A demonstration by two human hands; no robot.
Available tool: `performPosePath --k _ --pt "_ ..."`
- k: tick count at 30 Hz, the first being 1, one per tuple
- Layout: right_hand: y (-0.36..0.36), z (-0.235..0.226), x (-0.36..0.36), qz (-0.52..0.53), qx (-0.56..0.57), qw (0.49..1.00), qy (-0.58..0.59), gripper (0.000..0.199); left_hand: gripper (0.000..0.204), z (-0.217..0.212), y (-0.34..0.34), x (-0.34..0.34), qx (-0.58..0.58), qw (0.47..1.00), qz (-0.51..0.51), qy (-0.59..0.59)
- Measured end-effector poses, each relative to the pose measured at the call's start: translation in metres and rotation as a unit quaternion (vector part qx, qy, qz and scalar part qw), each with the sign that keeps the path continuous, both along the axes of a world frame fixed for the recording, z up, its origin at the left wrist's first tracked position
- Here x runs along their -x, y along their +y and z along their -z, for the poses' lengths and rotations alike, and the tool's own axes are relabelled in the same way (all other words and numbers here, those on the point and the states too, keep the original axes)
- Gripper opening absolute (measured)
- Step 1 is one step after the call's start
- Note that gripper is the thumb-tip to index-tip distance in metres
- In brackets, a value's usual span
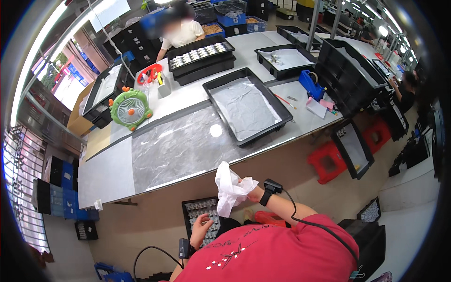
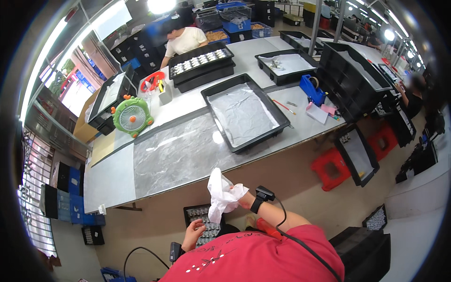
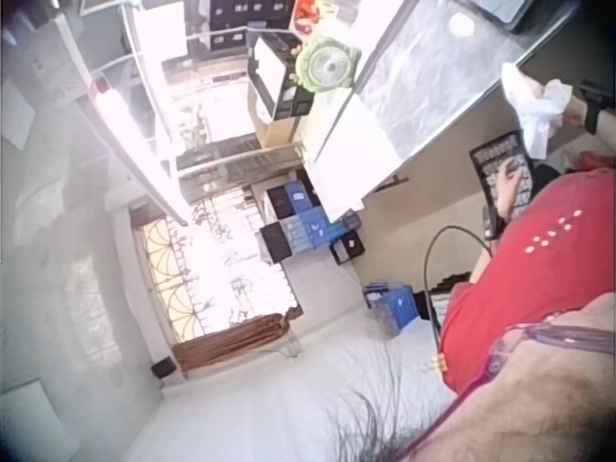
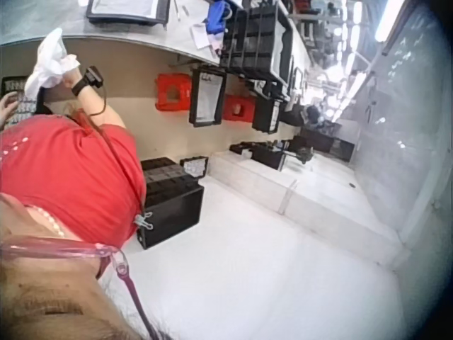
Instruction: Packing small white plastic components into a black tray and inspecting them.
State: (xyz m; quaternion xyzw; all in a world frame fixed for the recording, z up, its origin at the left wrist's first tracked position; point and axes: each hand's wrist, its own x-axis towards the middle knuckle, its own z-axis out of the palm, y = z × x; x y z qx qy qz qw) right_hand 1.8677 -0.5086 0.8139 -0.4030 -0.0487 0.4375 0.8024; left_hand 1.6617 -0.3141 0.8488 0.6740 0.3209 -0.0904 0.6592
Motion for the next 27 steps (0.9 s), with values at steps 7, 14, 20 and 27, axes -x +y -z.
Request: performPosePath --k 7,14,20,27 --pt "-0.045 -0.015 -0.054 0.104 0.051 0.993 -0.008 0.021 0.044 0.005 -0.01 -0.075 -0.053 0.984 0.157 -0.061" --pt "-0.088 -0.061 -0.163 0.324 0.074 0.94 -0.076 0.024 0.043 -0.003 0.019 -0.161 -0.088 0.967 0.226 -0.074" --pt "-0.184 -0.091 -0.275 0.499 0.307 0.714 -0.384 0.044 0.038 0.008 0.04 -0.247 -0.128 0.966 0.204 -0.09" --pt "-0.258 -0.122 -0.39 0.49 0.541 0.447 -0.517 0.045 0.041 0.022 0.009 -0.33 -0.078 0.973 0.193 -0.101"
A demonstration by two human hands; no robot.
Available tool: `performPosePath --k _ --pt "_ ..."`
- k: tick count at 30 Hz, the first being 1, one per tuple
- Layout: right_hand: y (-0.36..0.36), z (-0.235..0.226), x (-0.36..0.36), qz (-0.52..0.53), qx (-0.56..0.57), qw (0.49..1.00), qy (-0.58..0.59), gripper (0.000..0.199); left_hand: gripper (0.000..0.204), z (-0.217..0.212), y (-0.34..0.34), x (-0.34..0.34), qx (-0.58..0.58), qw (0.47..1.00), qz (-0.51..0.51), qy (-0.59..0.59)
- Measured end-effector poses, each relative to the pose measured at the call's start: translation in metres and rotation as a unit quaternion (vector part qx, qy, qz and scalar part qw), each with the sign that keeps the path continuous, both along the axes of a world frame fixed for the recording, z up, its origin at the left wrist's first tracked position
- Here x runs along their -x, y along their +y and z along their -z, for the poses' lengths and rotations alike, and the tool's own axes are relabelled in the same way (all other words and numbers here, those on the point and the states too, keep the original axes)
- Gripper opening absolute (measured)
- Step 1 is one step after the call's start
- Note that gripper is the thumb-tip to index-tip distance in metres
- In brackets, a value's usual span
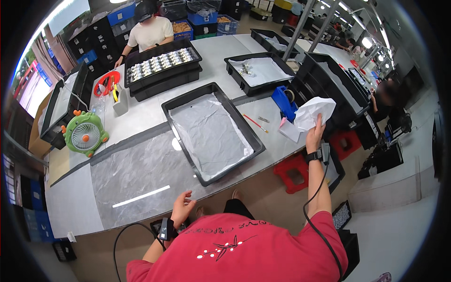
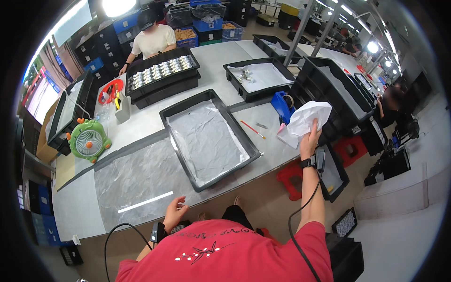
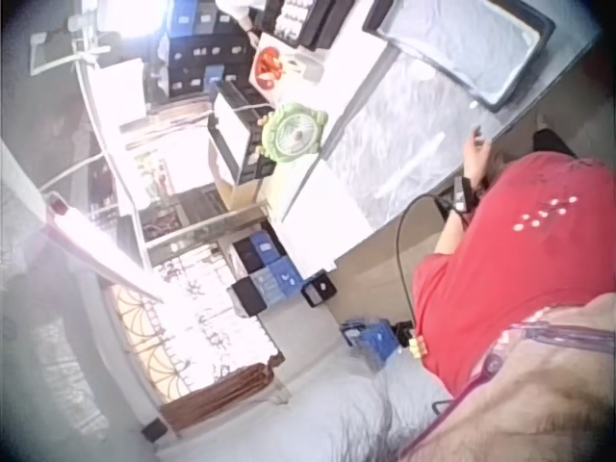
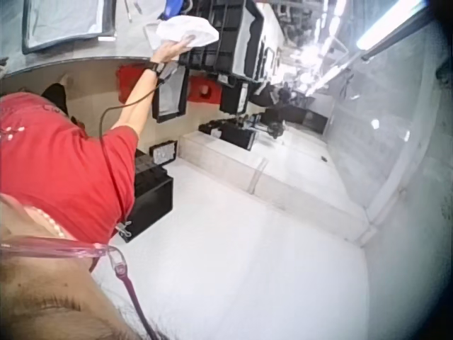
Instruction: Packing small white plastic components into a black tray and inspecting them.
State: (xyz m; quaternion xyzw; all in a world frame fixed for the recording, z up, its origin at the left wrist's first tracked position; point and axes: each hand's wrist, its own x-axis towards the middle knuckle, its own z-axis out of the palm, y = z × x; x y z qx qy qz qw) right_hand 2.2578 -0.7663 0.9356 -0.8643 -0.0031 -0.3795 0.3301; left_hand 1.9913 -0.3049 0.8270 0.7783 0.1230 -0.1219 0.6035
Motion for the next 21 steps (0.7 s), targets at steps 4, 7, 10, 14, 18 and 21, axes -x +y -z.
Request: performPosePath --k 4,7,10,14,18,21 --pt "-0.058 0.023 -0.101 0.067 0.068 0.995 0.01 0.049 0.05 0.008 -0.038 -0.048 0.017 0.99 -0.136 -0.007" --pt "-0.113 0.051 -0.182 0.056 0.09 0.994 0.033 0.05 0.055 0.01 -0.074 -0.087 0.042 0.97 -0.238 0.01" --pt "-0.133 0.072 -0.254 0.031 0.056 0.994 0.09 0.048 0.055 0.01 -0.11 -0.116 0.072 0.944 -0.32 0.038" --pt "-0.15 0.131 -0.337 -0.077 0.047 0.962 0.257 0.044 0.053 0.02 -0.145 -0.116 -0.001 0.931 -0.365 0.021" --pt "-0.336 0.199 -0.477 -0.189 0.204 0.872 0.402 0.041 0.05 0.025 -0.149 -0.136 0.023 0.935 -0.351 0.036" --pt "-0.295 0.273 -0.478 -0.25 -0.028 0.851 0.46 0.031 0.053 0.016 -0.162 -0.131 -0.031 0.915 -0.396 0.067"
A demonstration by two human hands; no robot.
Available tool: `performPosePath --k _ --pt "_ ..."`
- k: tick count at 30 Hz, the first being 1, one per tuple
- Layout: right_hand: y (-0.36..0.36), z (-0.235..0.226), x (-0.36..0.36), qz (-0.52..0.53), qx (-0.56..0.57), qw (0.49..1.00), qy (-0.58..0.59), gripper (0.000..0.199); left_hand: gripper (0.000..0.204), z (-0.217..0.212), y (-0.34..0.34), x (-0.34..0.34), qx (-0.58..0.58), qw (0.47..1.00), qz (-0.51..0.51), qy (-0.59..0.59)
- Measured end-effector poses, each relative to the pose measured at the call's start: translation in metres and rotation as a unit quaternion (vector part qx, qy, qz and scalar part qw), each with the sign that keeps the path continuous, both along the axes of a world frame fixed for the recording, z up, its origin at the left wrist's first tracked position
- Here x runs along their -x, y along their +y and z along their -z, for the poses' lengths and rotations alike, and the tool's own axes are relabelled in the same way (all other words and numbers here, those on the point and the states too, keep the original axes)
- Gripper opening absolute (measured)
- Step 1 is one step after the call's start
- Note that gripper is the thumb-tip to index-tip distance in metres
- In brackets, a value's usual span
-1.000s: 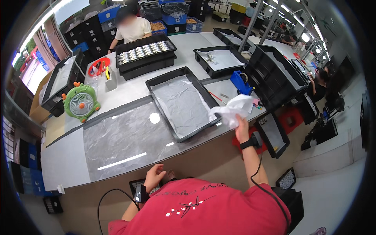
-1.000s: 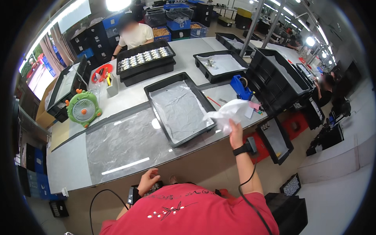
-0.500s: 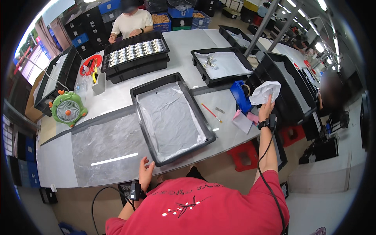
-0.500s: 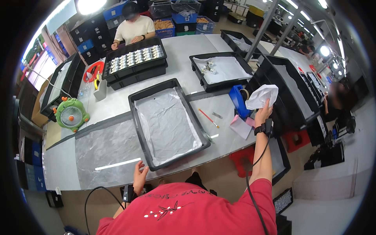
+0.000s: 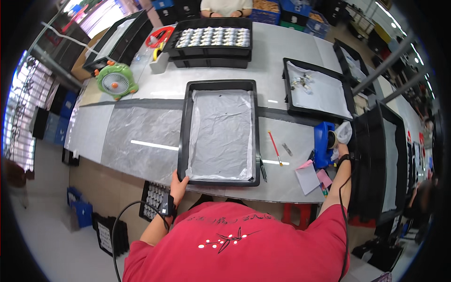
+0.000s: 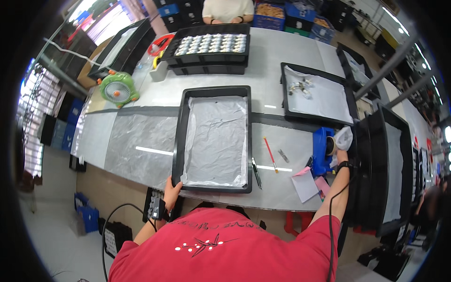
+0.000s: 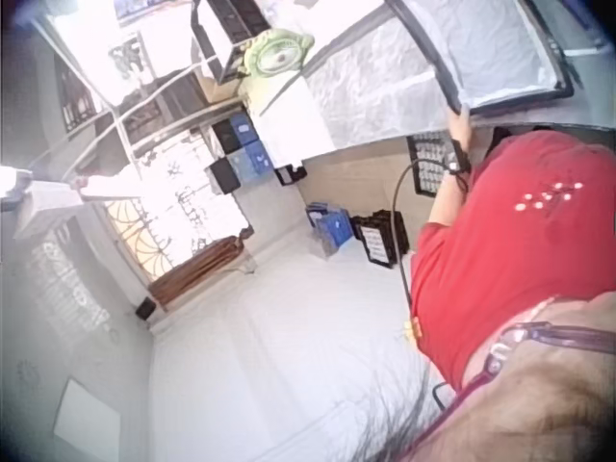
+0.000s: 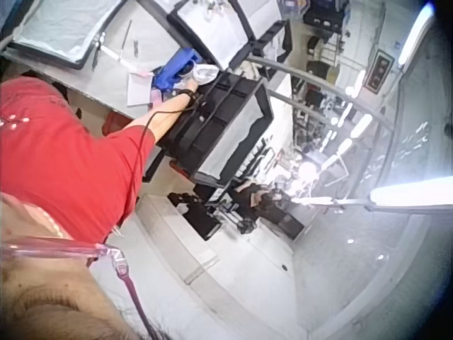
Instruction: Packing small white plastic components into a black tray and inspecting them.
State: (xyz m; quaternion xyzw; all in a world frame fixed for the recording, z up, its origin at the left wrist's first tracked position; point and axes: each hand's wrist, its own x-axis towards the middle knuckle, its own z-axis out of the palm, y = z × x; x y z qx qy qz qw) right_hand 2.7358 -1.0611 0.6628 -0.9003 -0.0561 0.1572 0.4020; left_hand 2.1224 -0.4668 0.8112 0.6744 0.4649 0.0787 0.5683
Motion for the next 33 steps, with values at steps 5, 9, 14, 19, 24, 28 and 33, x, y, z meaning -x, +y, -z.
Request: performPosePath --k 5,9,14,19,24,28,33 --pt "0.049 -0.075 0.035 0.015 0.119 0.993 0.023 0.049 0.056 -0.013 -0.01 0.0 -0.244 0.966 0.035 0.073" --pt "0.142 -0.186 0.102 0.041 0.249 0.962 -0.106 0.07 0.06 -0.015 0.002 0.0 -0.326 0.943 0.047 0.048" --pt "0.186 -0.21 0.158 0.019 0.23 0.932 -0.279 0.066 0.061 0.009 0.02 -0.016 -0.232 0.97 0.066 0.039" --pt "0.256 -0.22 0.182 -0.073 0.102 0.949 -0.29 0.042 0.056 0.028 0.035 -0.009 -0.182 0.98 0.08 0.01" --pt "0.312 -0.219 0.196 -0.097 0.015 0.984 -0.151 0.04 0.052 0.009 0.032 -0.014 -0.165 0.982 0.088 0.026" --pt "0.37 -0.21 0.213 -0.146 -0.196 0.968 0.055 0.039 0.049 0.011 0.034 -0.015 -0.196 0.977 0.074 0.024" --pt "0.459 -0.193 0.285 -0.176 -0.314 0.843 0.4 0.052 0.048 0.004 0.037 -0.014 -0.174 0.982 0.061 0.046"
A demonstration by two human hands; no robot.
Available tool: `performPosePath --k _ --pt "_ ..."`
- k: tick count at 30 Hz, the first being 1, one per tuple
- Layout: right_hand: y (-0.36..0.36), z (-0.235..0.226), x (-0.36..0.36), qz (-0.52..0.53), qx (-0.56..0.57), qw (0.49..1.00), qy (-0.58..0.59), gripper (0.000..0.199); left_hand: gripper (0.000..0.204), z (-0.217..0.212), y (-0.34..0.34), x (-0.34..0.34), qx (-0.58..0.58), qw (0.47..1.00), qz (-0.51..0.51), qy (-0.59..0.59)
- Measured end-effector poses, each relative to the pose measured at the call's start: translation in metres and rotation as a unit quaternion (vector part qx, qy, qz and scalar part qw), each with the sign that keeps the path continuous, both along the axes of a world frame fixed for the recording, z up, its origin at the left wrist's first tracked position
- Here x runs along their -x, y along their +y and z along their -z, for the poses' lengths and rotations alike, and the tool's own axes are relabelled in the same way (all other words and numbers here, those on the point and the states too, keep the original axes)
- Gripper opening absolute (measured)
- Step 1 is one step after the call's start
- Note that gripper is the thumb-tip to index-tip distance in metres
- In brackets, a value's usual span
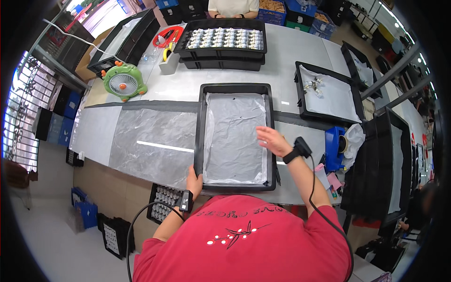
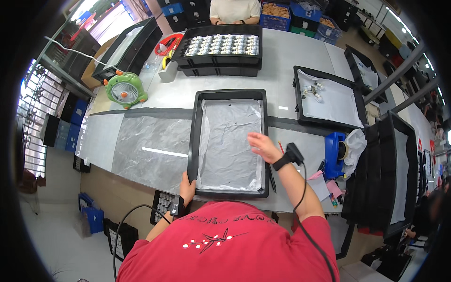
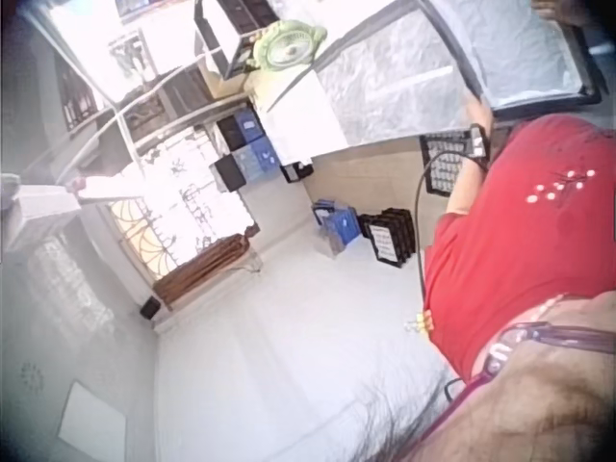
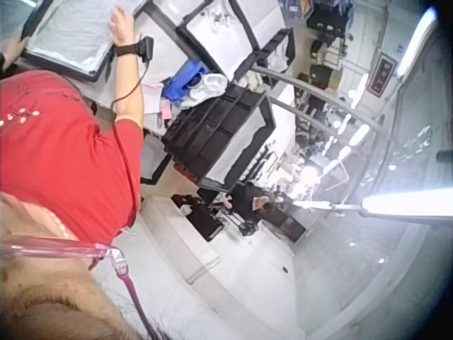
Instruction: Packing small white plastic components into a black tray and inspecting them.
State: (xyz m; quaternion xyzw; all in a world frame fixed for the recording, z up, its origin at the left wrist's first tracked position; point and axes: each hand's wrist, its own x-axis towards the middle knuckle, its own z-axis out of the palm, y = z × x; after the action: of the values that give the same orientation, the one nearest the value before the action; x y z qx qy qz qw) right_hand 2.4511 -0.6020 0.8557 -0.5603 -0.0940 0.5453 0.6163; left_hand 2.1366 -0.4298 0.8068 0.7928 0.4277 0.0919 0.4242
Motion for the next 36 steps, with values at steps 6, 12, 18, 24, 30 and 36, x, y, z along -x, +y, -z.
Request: performPosePath --k 6,12,18,24,30,36 --pt "0.064 0.094 0.022 0.095 0.265 0.876 -0.393 0.085 0.046 -0.001 0.006 0.006 0.033 0.999 0.004 -0.004" --pt "0.077 0.037 0.092 -0.126 0.322 0.798 -0.494 0.089 0.05 0.005 0.014 0.019 0.068 0.997 0.021 -0.019" --pt "0.081 0.062 0.102 -0.259 0.216 0.757 -0.56 0.05 0.052 0.012 0.023 0.028 0.037 0.996 0.044 -0.064" --pt "0.072 0.059 0.065 -0.098 0.208 0.747 -0.624 0.048 0.052 0.011 0.026 0.021 0.044 0.992 0.078 -0.093" --pt "0.056 0.099 0.066 -0.175 0.195 0.844 -0.468 0.053 0.055 0.024 0.013 0.005 -0.018 0.991 0.114 -0.073" --pt "0.027 0.055 0.014 0.028 -0.02 0.744 -0.667 0.03 0.049 0.022 0.005 -0.013 0.113 0.983 0.117 -0.086"
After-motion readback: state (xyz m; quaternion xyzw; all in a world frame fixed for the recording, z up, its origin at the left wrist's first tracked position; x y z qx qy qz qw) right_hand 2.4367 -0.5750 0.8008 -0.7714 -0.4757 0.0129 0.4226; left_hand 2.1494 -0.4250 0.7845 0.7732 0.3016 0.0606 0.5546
